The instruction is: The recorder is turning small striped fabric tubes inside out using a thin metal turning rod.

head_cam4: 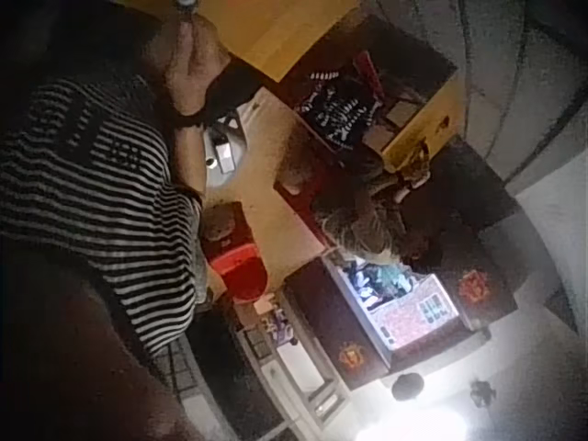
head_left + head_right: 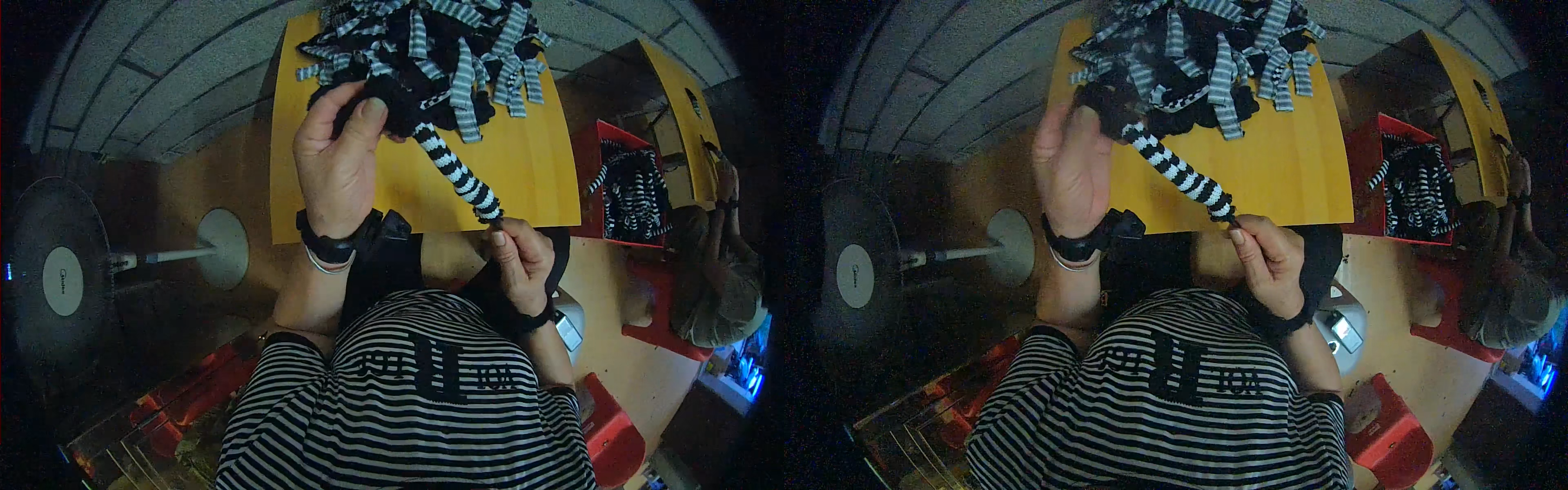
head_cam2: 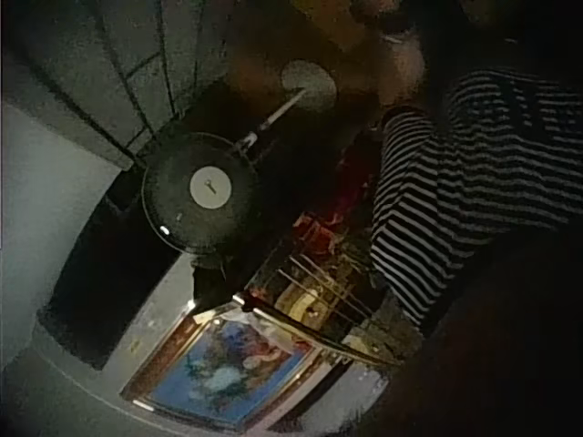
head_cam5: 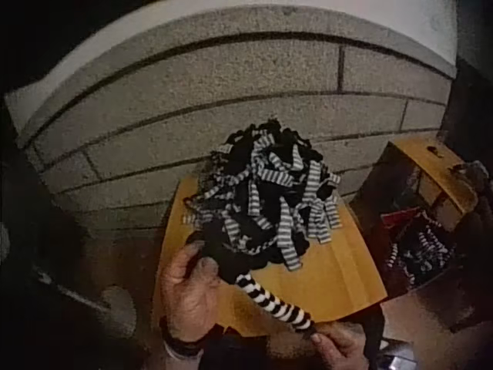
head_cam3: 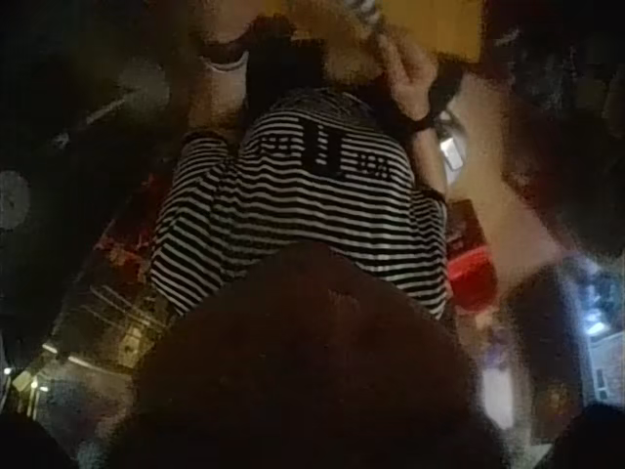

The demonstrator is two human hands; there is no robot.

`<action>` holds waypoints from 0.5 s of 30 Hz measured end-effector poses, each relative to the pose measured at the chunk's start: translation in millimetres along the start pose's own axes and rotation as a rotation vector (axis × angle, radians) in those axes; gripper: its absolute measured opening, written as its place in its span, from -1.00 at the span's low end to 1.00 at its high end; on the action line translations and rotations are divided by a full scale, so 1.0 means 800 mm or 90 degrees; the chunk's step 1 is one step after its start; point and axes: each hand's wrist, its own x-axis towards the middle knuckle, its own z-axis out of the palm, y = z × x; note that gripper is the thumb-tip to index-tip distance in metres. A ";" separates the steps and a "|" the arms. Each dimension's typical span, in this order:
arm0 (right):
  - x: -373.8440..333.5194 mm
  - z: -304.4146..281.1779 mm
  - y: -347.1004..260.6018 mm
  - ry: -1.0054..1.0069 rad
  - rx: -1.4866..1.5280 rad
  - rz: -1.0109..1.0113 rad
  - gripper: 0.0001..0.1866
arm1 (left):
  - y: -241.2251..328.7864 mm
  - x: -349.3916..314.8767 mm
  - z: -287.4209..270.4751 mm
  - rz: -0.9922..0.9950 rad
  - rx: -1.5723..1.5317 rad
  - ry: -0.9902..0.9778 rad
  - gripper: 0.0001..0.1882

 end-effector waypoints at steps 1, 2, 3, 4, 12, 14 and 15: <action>-0.001 -0.001 0.000 0.000 0.001 -0.001 -0.87 | 0.002 -0.002 0.002 0.013 0.038 0.023 -0.71; -0.002 -0.002 0.000 -0.004 0.011 0.023 -0.88 | 0.004 -0.004 0.004 0.027 0.077 0.046 -0.72; -0.003 -0.002 0.000 -0.006 0.018 0.049 -0.88 | 0.003 -0.008 0.007 0.026 0.076 0.045 -0.72; -0.003 -0.002 -0.001 -0.005 0.017 0.048 -0.88 | 0.001 -0.012 0.011 0.027 0.107 0.045 -0.73; -0.002 0.014 -0.003 0.045 0.004 -0.003 -0.91 | -0.015 -0.036 0.023 0.081 0.281 0.037 -0.90; 0.001 0.020 -0.004 0.062 -0.015 -0.014 -0.91 | -0.016 -0.038 0.022 0.053 0.227 0.026 -0.89; 0.004 0.021 -0.004 0.078 -0.034 -0.028 -0.92 | -0.015 -0.037 0.022 0.029 0.173 0.015 -0.88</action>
